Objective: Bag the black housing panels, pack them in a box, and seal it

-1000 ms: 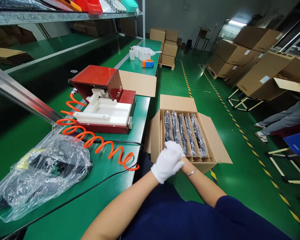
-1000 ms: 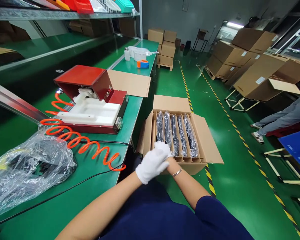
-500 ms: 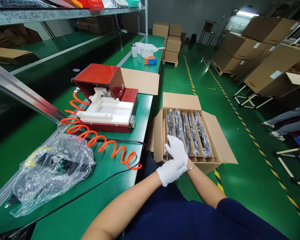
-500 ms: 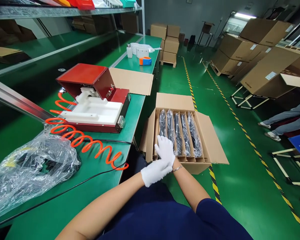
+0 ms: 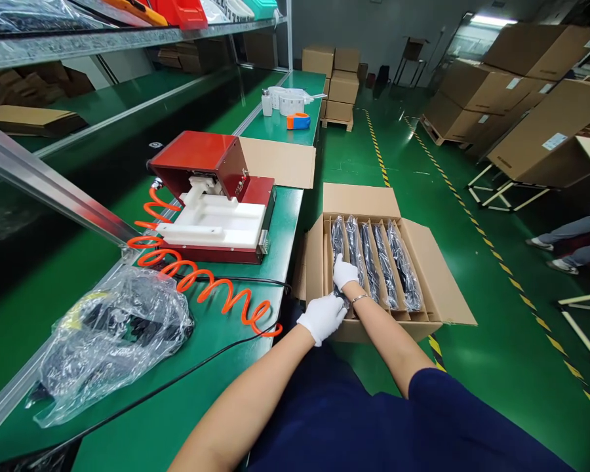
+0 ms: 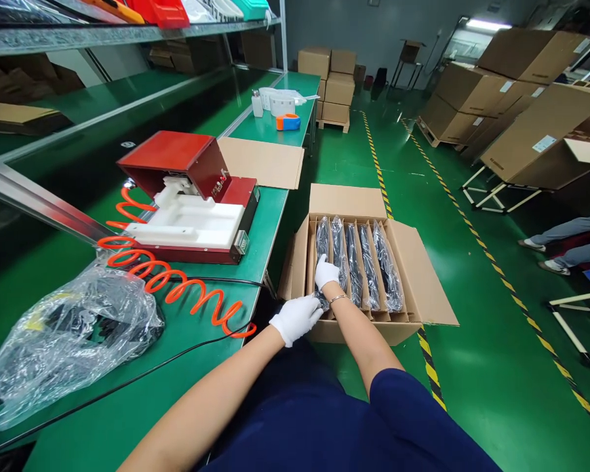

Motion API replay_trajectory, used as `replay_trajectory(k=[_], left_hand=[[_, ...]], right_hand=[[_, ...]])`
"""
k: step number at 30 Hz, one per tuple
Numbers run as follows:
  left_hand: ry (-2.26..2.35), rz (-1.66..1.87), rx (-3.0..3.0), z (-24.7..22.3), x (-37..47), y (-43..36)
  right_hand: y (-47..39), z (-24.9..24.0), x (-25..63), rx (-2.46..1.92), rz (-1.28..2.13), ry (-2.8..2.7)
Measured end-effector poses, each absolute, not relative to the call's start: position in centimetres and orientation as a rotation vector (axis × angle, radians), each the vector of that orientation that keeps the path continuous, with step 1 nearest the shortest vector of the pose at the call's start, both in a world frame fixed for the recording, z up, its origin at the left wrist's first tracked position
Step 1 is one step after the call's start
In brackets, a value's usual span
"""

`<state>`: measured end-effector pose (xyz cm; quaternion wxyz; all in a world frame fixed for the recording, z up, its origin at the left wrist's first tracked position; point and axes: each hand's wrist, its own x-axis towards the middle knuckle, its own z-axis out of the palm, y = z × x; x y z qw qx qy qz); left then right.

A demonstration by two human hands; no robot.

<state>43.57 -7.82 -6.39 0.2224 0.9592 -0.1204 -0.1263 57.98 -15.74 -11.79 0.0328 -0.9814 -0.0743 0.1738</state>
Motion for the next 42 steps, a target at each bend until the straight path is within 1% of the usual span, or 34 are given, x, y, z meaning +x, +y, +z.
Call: replay_trajectory(k=[4,6,8,10,12,16,19,23,30,38,42], left_hand=[[-0.256,-0.28,2.624,-6.6,43.8,-7.2],[-0.158,-0.148,2.528,-7.1,44.1,-6.8],[-0.029,0.02,2.358,-7.9,44.6,-6.6],[0.098,0.129,2.152,-8.7,45.1,-6.4],[0.204,0.15,1.925,-9.3,45.5,-6.5],[0.276,0.066,1.536,-9.0,45.6,-6.4],[0.192,0.095,1.425,-8.0,45.4,-6.2],[0.056,0.201,1.372,-7.2,45.2,-6.1],[0.031,0.236,1.358,-7.1,45.0,-6.1],[-0.059,0.243,1.414,-7.8,44.6,-6.4],[-0.055,0.254,1.395,-7.7,44.6,-6.3]], right_hand=[[-17.9,-9.7,58.4,-3.009,0.472,-0.226],[-19.8,-8.4,58.0,-3.017,0.4,-0.204],[-22.0,-7.4,57.2,-2.951,0.255,-0.197],[-24.0,-6.9,55.9,-2.753,0.067,-0.234],[-25.5,-7.0,54.4,-2.492,-0.07,-0.289],[-26.3,-8.1,50.9,-2.165,-0.116,-0.352],[-25.5,-8.8,48.7,-2.042,-0.14,-0.374],[-24.4,-9.3,47.2,-1.989,-0.147,-0.406],[-24.5,-9.6,46.9,-1.961,-0.126,-0.434],[-25.2,-9.9,46.8,-1.956,-0.284,-0.548],[-25.1,-10.0,46.8,-1.946,-0.295,-0.55]])
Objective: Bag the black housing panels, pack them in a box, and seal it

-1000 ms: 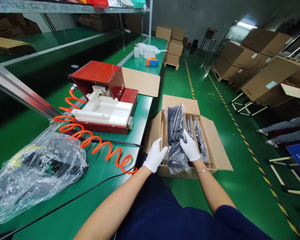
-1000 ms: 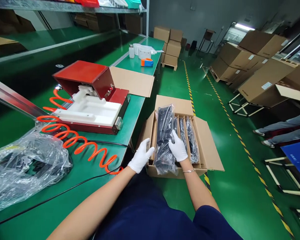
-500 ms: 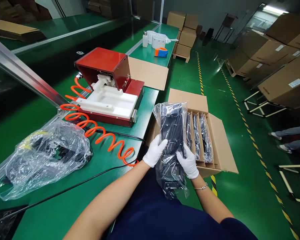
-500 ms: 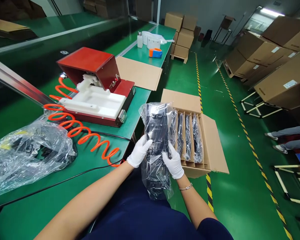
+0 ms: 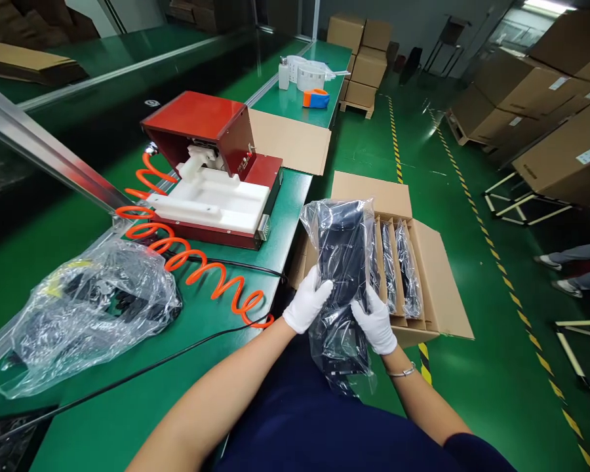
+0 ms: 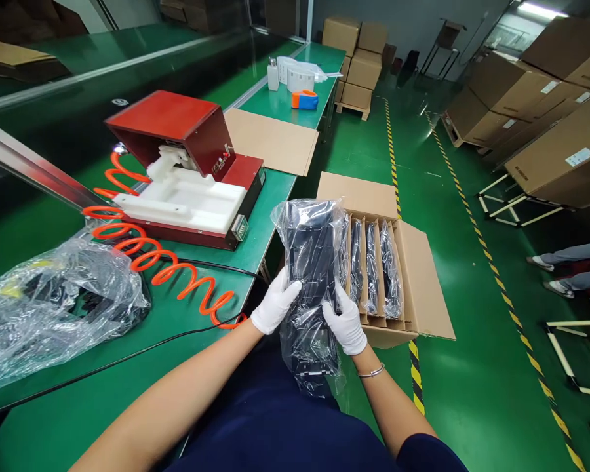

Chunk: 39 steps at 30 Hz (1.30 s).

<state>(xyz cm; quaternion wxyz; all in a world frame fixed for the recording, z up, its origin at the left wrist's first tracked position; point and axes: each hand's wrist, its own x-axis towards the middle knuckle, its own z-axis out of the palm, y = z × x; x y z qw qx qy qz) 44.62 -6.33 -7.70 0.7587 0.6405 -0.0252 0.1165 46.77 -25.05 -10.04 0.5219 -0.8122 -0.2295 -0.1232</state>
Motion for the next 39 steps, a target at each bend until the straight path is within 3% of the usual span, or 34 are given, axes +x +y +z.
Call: replay_trajectory(k=[9,15,18,24,33,39], left_hand=[[0.044,0.28,1.398,-8.6,45.0,-6.4],[0.079,0.263,1.471,-8.3,44.8,-6.6],[0.065,0.227,1.491,-7.8,44.4,-6.7],[0.066,0.25,1.499,-7.7,44.2,-6.8],[0.05,0.264,1.41,-8.1,44.6,-6.7],[0.03,0.263,1.388,-8.2,44.6,-6.3]], right_hand=[[-25.7,-9.1,47.6,-1.864,-0.098,-0.57],[-25.8,-3.8,50.7,-2.042,-0.563,-0.769],[-23.6,-2.5,50.7,-2.202,-0.6,-1.014],[-20.6,-2.5,49.9,-2.425,-0.578,-0.987],[-24.7,-2.9,50.4,-2.415,-0.628,-0.754],[-23.4,-3.0,47.5,-2.388,-0.609,-1.092]])
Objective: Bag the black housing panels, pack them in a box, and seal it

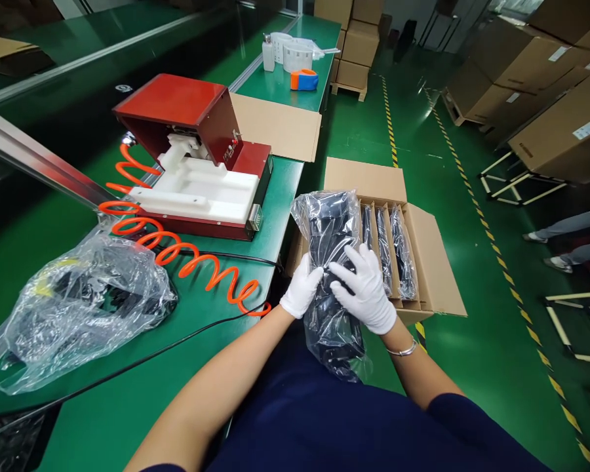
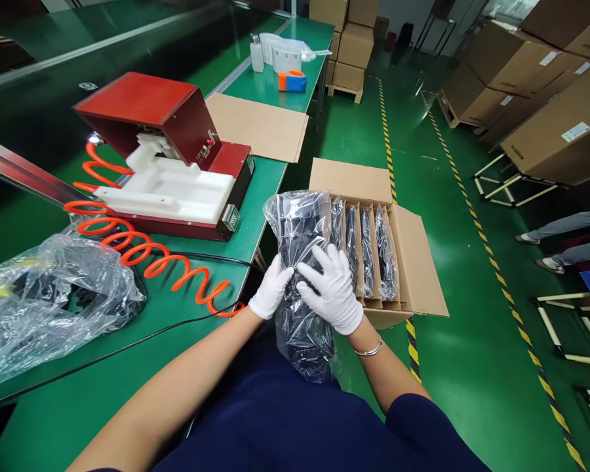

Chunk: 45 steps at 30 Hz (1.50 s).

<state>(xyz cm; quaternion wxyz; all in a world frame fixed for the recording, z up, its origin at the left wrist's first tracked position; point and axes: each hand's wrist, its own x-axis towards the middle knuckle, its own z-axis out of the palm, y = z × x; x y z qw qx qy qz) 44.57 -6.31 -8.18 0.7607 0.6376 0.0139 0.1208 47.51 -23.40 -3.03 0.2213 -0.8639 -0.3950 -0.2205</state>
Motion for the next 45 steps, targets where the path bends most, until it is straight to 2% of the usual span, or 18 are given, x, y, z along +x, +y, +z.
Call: replay_trajectory(k=[4,11,17,27,45], left_hand=[[0.021,0.289,1.383,-8.1,44.5,-6.0],[0.056,0.314,1.373,-7.9,44.7,-6.0],[-0.027,0.358,1.399,-7.5,43.8,-6.4],[-0.021,0.372,1.583,-6.3,41.4,-6.7],[0.083,0.35,1.589,-7.2,41.4,-7.0]], right_hand=[[-23.0,-3.3,46.9,-2.454,-0.519,-1.129],[-25.9,-3.8,48.3,-2.325,-0.52,-0.78],[-25.2,-5.2,47.5,-2.056,0.135,-0.581],[-25.0,-7.0,44.7,-1.944,-0.147,-0.543],[-25.1,-7.4,45.0,-1.974,-0.156,-0.514]])
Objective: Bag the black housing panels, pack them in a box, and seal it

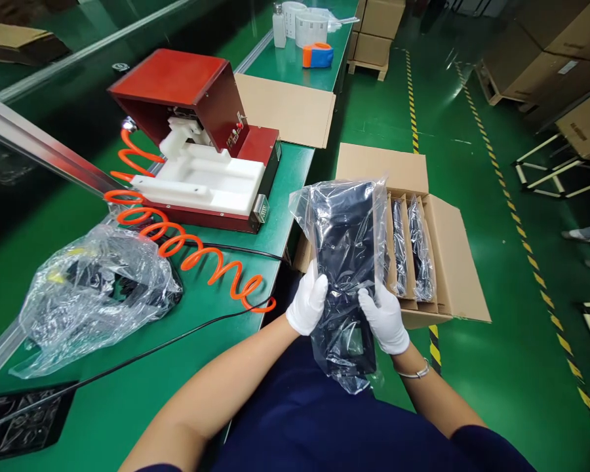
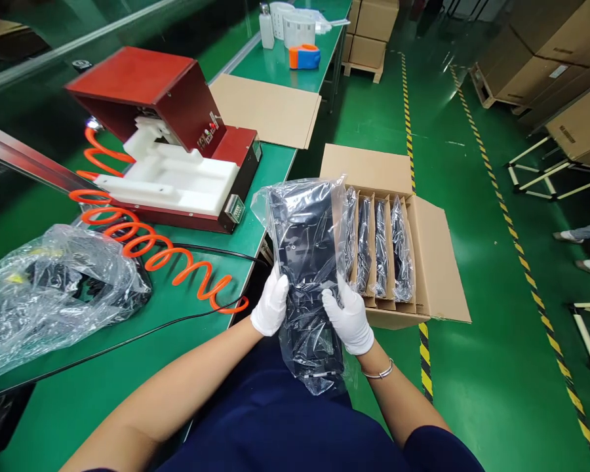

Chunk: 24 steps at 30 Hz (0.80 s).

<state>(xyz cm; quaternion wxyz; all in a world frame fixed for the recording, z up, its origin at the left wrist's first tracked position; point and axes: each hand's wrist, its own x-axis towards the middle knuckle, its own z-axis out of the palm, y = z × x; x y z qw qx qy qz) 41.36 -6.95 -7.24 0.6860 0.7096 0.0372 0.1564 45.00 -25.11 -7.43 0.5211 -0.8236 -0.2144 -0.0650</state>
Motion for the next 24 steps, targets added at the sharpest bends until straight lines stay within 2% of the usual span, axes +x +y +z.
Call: replay_trajectory(k=[18,24], left_hand=[[0.036,0.404,1.571,-6.69,41.66,-7.14],[0.011,0.405,1.581,-6.79,41.97,-7.06]], right_hand=[[-24.78,-7.28,44.76,-1.949,-0.166,-0.555],[-25.11,-7.62,45.17,-1.966,-0.059,-0.583]])
